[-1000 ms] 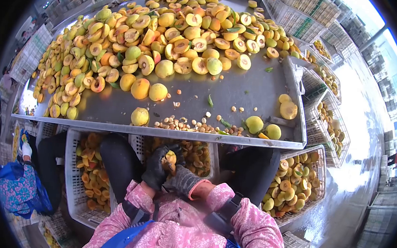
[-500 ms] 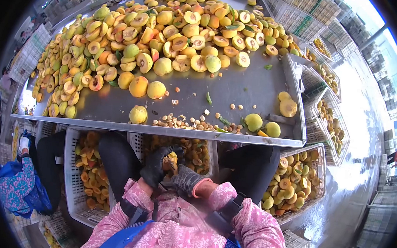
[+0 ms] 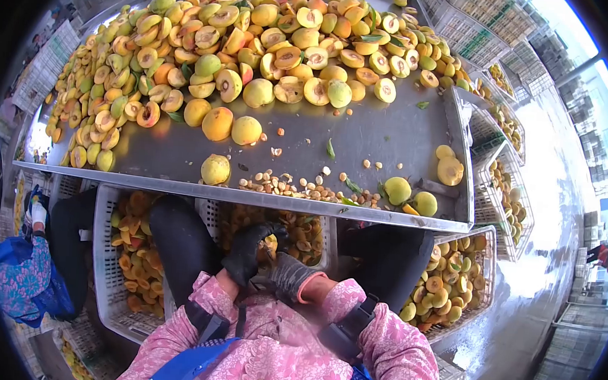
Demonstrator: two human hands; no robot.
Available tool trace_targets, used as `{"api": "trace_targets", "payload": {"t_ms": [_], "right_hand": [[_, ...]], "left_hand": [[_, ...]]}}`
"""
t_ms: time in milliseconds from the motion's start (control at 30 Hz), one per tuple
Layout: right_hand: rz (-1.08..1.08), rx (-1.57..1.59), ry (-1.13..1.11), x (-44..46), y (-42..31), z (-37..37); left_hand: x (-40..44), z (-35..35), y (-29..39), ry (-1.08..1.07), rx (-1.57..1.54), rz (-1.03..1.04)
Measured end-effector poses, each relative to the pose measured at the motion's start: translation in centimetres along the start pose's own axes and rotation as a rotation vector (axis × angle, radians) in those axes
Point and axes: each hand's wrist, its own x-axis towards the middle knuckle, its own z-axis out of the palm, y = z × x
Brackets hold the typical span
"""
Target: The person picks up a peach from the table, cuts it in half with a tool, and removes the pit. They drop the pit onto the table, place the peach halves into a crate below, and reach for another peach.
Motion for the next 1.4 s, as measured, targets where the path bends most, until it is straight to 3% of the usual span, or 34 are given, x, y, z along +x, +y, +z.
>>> {"api": "trace_targets", "payload": {"t_ms": [67, 200, 267, 467, 567, 667, 767, 867, 1067, 1167, 1300, 1400], "right_hand": [[-0.102, -0.267, -0.085, -0.3, -2.0, -2.2], [0.111, 0.097, -0.002, 0.7, 3.8, 3.7], [0.141, 0.089, 0.018, 0.9, 4.8, 4.8], [0.019, -0.132, -0.059, 0.6, -0.3, -0.8], [0.313, 0.126, 0.155, 1.5, 2.4, 3.3], [0.293, -0.041, 0.289, 2.6, 3.3, 5.4], [-0.028, -0.488, -0.066, 2.6, 0.2, 1.5], [0.015, -0.018, 0.275, 1.8, 1.9, 3.8], [0.350, 0.046, 0.533, 3.1, 2.3, 6.7], [0.142, -0.057, 0.434, 3.6, 4.3, 7.9], [0.117, 0.067, 0.352, 2.9, 2.9, 6.0], [0.085, -0.022, 0.344, 2.5, 2.8, 5.8]], "left_hand": [[-0.1, 0.6, -0.8, 0.016, -0.177, -0.123], [0.1, 0.3, -0.9, 0.000, -0.067, -0.034], [0.0, 0.1, -1.2, -0.003, 0.075, 0.035], [-0.2, 0.6, -1.2, 0.069, -0.203, -0.090], [-0.3, 1.0, -3.1, 0.080, -0.062, -0.052], [-0.1, 1.8, -0.5, 0.288, -0.724, -0.269], [-0.2, 2.0, -0.7, 0.347, -0.783, -0.310], [-0.2, 2.0, -1.7, 0.290, -1.091, -0.451], [-0.4, 2.5, -1.3, 0.317, -0.930, -0.324], [0.0, 2.4, -3.7, 0.339, -1.237, -0.557], [0.0, 2.0, -2.6, 0.362, -1.099, -0.413], [-0.2, 2.5, -4.4, 0.334, -0.950, -0.330]]}}
